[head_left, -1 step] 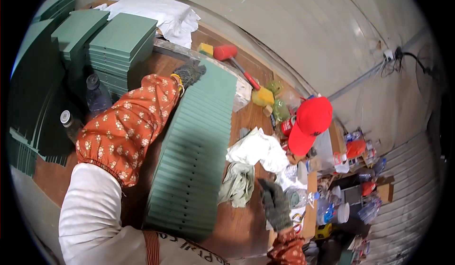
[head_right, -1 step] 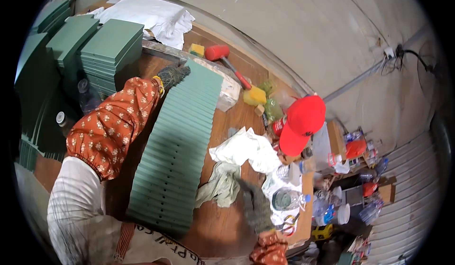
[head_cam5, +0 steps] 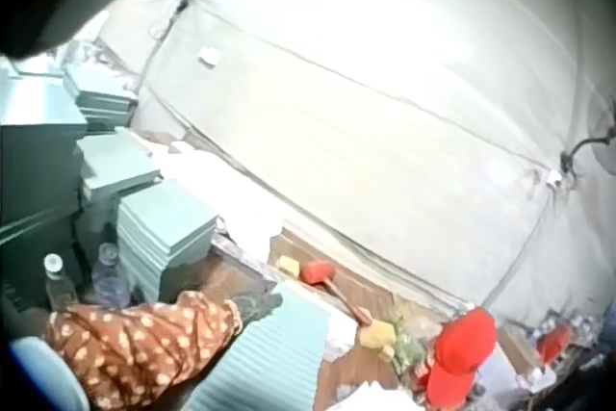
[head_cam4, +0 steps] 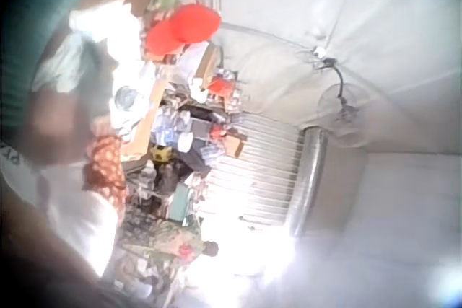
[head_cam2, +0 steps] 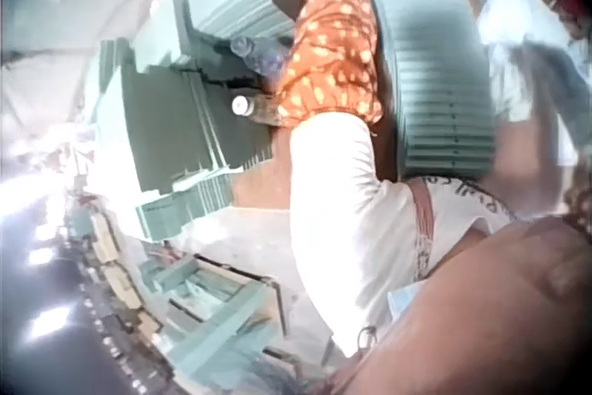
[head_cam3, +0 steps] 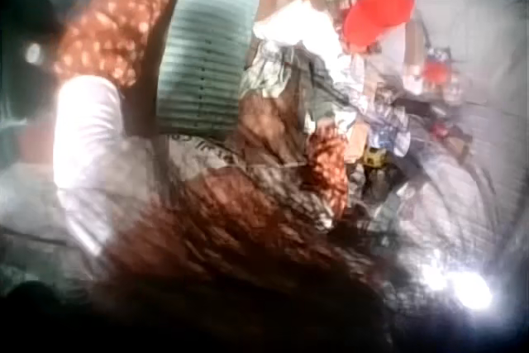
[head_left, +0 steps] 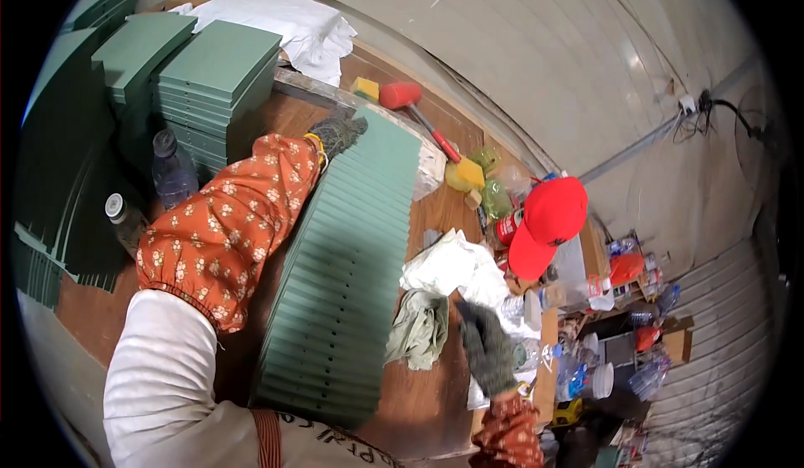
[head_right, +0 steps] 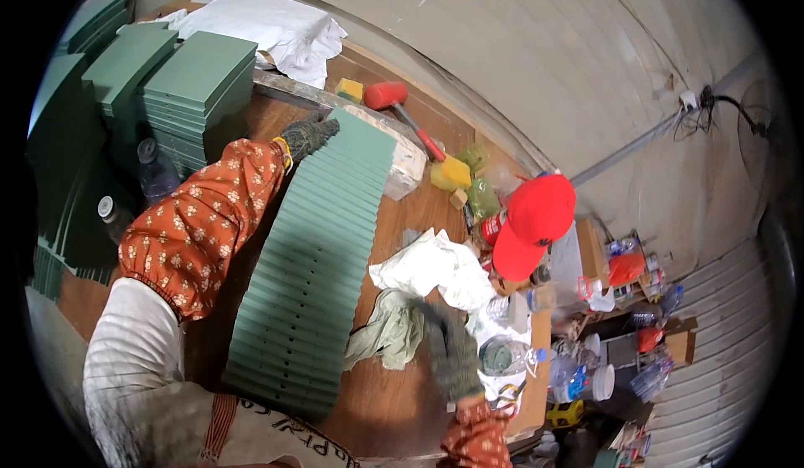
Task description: Wiping down a stack of green panels with a white cloth.
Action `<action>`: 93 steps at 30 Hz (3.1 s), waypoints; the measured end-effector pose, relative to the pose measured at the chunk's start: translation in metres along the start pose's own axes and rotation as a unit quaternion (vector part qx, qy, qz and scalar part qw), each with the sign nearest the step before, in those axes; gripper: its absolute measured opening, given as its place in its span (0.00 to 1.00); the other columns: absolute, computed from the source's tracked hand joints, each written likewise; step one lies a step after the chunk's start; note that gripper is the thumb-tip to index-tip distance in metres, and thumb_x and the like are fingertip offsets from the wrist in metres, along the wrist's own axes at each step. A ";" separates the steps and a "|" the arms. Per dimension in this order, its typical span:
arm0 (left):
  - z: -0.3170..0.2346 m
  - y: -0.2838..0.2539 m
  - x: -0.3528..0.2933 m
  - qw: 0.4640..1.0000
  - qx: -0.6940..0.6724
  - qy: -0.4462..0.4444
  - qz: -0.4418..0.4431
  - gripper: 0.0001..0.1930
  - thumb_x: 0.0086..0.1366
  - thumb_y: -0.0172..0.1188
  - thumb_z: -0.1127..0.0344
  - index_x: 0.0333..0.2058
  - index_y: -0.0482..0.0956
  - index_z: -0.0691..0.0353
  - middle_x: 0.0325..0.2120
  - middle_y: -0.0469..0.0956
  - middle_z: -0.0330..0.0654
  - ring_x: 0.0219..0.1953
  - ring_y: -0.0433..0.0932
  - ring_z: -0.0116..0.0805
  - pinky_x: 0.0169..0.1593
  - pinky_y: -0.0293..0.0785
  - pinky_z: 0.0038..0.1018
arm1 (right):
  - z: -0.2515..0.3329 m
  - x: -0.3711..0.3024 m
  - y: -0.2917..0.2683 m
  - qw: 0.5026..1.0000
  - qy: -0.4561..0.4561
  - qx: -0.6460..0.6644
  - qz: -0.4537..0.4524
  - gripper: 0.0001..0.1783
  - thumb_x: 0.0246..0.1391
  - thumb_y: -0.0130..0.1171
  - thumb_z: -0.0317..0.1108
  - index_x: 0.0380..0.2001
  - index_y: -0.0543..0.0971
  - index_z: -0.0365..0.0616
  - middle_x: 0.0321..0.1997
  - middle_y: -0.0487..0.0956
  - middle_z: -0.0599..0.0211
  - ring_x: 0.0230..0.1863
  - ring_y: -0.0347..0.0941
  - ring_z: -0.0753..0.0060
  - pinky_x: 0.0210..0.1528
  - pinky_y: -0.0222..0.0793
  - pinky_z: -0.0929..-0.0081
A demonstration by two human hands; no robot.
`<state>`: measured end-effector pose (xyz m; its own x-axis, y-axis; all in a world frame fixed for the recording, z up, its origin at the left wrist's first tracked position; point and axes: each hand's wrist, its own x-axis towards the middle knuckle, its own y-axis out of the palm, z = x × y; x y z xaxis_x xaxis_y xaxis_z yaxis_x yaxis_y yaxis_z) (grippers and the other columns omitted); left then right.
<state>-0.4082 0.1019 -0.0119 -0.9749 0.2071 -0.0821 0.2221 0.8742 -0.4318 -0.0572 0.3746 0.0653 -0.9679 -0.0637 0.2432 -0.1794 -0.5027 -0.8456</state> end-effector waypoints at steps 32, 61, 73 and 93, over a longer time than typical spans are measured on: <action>-0.002 0.007 -0.005 0.998 -0.046 -0.012 -0.032 0.34 0.61 0.47 0.43 0.61 0.57 0.55 0.53 0.68 0.48 0.52 0.69 0.42 0.56 0.62 0.32 | -0.041 0.309 0.086 0.944 -0.260 -0.200 0.034 0.21 0.54 0.53 0.35 0.53 0.71 0.55 0.35 0.74 0.55 0.38 0.72 0.56 0.43 0.68 0.63; 0.018 0.004 0.010 0.998 0.042 0.044 0.003 0.34 0.63 0.41 0.41 0.61 0.56 0.58 0.61 0.58 0.47 0.61 0.59 0.40 0.61 0.54 0.30 | -0.019 0.300 0.089 0.944 -0.270 -0.185 0.045 0.23 0.56 0.48 0.41 0.56 0.67 0.55 0.44 0.73 0.52 0.46 0.69 0.51 0.49 0.65 0.59; 0.024 0.003 0.010 0.999 -0.016 0.037 -0.030 0.34 0.62 0.43 0.40 0.60 0.58 0.57 0.60 0.60 0.46 0.59 0.62 0.41 0.60 0.55 0.29 | 0.006 0.282 0.095 0.924 -0.263 -0.249 0.122 0.25 0.56 0.46 0.42 0.58 0.63 0.60 0.36 0.72 0.52 0.38 0.72 0.49 0.41 0.67 0.56; 0.014 0.005 0.002 0.999 -0.020 0.017 -0.041 0.31 0.62 0.48 0.45 0.57 0.64 0.61 0.52 0.69 0.45 0.51 0.68 0.36 0.57 0.59 0.27 | 0.020 0.268 0.088 0.921 -0.167 -0.318 0.148 0.23 0.56 0.44 0.40 0.57 0.64 0.63 0.38 0.72 0.55 0.38 0.74 0.54 0.40 0.67 0.57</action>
<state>-0.4096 0.1009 -0.0265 -0.9889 0.1477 -0.0161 0.1418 0.9057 -0.3994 -0.3291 0.2960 0.0657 -0.9020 -0.4317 -0.0010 -0.0852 0.1803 -0.9799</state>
